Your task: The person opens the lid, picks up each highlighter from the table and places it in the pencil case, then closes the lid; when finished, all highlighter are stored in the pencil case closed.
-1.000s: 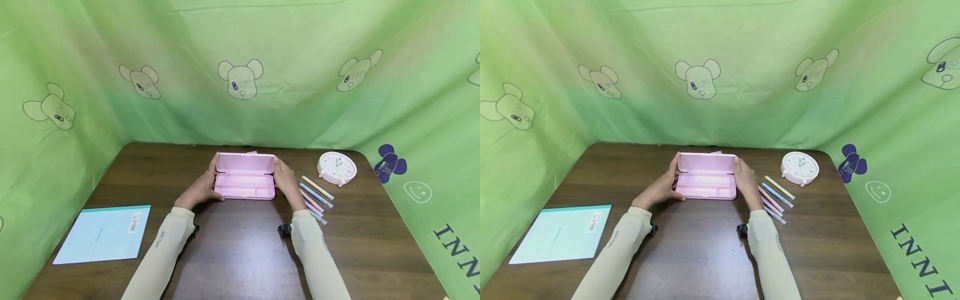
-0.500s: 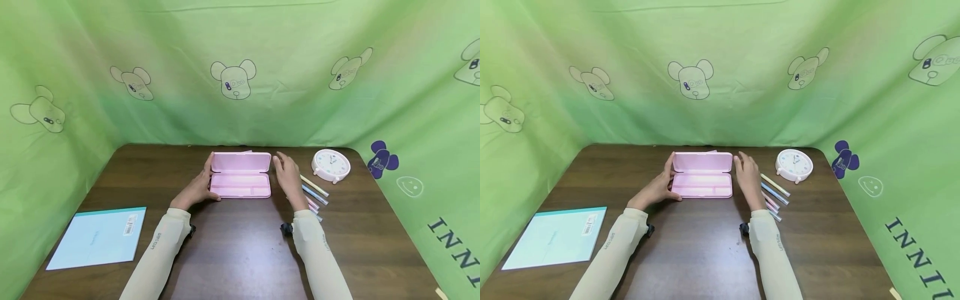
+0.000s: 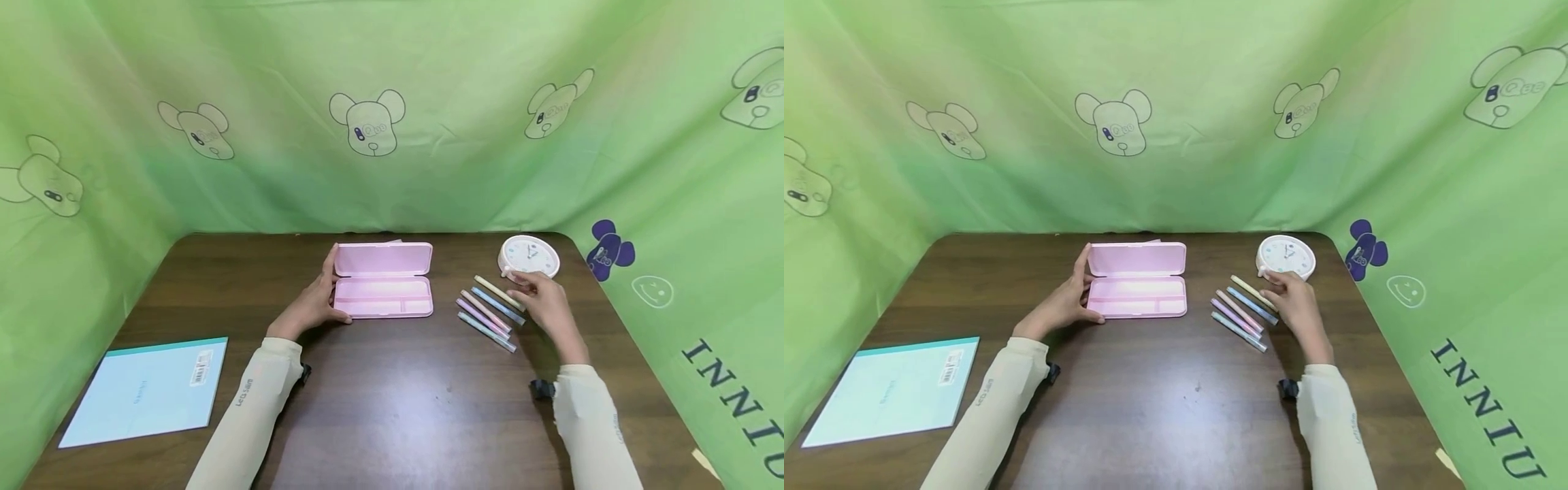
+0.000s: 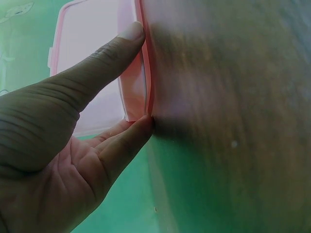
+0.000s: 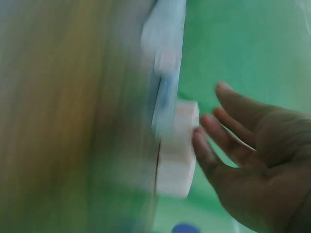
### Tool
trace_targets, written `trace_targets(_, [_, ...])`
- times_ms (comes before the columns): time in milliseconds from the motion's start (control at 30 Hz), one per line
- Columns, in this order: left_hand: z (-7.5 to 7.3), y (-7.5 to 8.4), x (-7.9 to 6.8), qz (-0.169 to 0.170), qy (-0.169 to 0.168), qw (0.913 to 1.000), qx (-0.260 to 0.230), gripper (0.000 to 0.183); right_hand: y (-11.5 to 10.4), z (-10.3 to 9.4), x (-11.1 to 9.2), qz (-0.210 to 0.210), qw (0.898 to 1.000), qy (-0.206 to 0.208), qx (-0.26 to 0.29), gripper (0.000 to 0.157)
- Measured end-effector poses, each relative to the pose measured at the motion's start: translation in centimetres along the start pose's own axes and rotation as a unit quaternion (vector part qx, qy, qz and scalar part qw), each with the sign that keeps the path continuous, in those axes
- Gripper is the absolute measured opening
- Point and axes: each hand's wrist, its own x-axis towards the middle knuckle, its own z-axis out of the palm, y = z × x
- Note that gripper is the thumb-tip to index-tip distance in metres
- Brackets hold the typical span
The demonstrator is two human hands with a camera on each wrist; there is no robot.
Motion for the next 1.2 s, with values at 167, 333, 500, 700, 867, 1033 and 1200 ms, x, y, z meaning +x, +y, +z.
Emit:
trace_targets(167, [0.1,-0.3,0.1,0.003,0.000,1.0000,0.002,0.152,2.3,-1.5,-1.1,0.041,0.996,-0.085,0.003,0.044])
trace_targets(333, [0.7,-2.6,0.5,0.030,0.007,0.9995,-0.006,0.156,3.0,-1.5,-1.1,0.059,0.992,-0.107,0.019,0.040])
trace_targets(500, [0.7,-2.6,0.6,0.022,0.010,0.9997,-0.008,0.157,2.9,-1.3,-0.8,0.058,0.992,-0.107,0.024,0.036])
trace_targets(700, [0.0,-0.3,0.1,-0.011,-0.006,0.9999,-0.005,0.151,3.0,-1.3,-0.7,0.053,0.993,-0.107,0.019,0.031])
trace_targets(867, [0.0,0.1,0.2,-0.016,-0.008,0.9998,0.005,0.151,3.2,-1.2,-0.7,0.045,0.994,-0.098,0.001,0.025])
trace_targets(1033, [0.0,0.0,0.1,-0.012,-0.006,0.9999,0.002,0.151,3.1,-1.0,-0.9,0.042,0.995,-0.085,-0.005,0.017])
trace_targets(1200, [0.0,-0.5,-0.1,0.008,0.001,0.9999,0.009,0.153,3.0,-0.8,-0.8,0.038,0.996,-0.075,-0.014,0.017])
